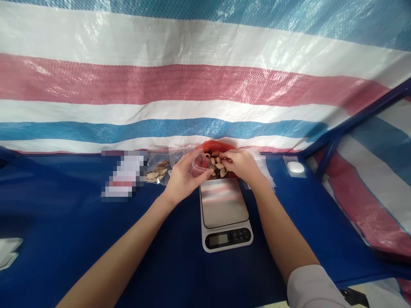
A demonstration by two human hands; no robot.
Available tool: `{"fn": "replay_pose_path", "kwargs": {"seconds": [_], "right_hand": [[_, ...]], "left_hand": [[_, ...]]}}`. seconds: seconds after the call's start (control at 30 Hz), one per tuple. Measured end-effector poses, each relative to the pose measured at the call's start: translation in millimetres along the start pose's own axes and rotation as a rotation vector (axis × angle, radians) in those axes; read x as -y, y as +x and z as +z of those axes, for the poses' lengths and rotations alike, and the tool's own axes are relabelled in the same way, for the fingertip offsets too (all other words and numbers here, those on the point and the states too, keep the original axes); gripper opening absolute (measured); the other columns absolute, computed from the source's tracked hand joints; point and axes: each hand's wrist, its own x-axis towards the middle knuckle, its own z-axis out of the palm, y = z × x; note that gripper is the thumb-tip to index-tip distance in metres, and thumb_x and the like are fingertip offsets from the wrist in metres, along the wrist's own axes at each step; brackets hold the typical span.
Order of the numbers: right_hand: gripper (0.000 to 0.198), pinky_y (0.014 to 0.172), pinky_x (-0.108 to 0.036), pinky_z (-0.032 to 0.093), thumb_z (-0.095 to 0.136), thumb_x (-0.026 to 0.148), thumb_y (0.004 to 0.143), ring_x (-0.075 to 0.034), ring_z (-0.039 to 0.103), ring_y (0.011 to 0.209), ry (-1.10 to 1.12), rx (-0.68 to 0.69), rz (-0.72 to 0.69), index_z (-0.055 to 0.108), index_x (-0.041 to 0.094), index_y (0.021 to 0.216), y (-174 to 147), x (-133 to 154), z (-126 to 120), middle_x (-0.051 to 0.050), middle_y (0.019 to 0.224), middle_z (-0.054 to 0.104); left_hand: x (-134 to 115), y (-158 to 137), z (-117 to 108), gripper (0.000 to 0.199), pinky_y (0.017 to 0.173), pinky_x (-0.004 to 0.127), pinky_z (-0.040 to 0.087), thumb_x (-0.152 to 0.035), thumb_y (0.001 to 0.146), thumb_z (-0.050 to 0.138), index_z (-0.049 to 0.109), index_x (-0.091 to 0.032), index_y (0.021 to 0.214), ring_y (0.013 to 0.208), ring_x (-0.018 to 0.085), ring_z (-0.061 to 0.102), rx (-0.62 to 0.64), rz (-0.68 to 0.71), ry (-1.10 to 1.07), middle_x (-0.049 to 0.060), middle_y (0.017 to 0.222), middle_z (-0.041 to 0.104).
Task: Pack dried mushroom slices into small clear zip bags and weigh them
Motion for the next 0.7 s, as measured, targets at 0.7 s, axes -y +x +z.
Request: {"fn": "replay_pose_path", "kwargs": {"seconds": [0.7], "right_hand": [[0.022, 0.073, -0.027, 0.049, 0.062, 0.038, 0.092, -0.017, 0.069, 0.082, 0.325, 0.062, -0.045, 0.079, 0.024, 0.097, -2, 3, -12, -0.001, 0.094, 0.078]], "left_hand": [[3, -2, 3, 0.062, 0.105, 0.045, 0.053, -0.049, 0.079, 0.078, 0.064, -0.019, 0.132, 0.12, 0.031, 0.066, 0.021, 0.017, -0.003, 0.013, 0.128, 0.07]]}}
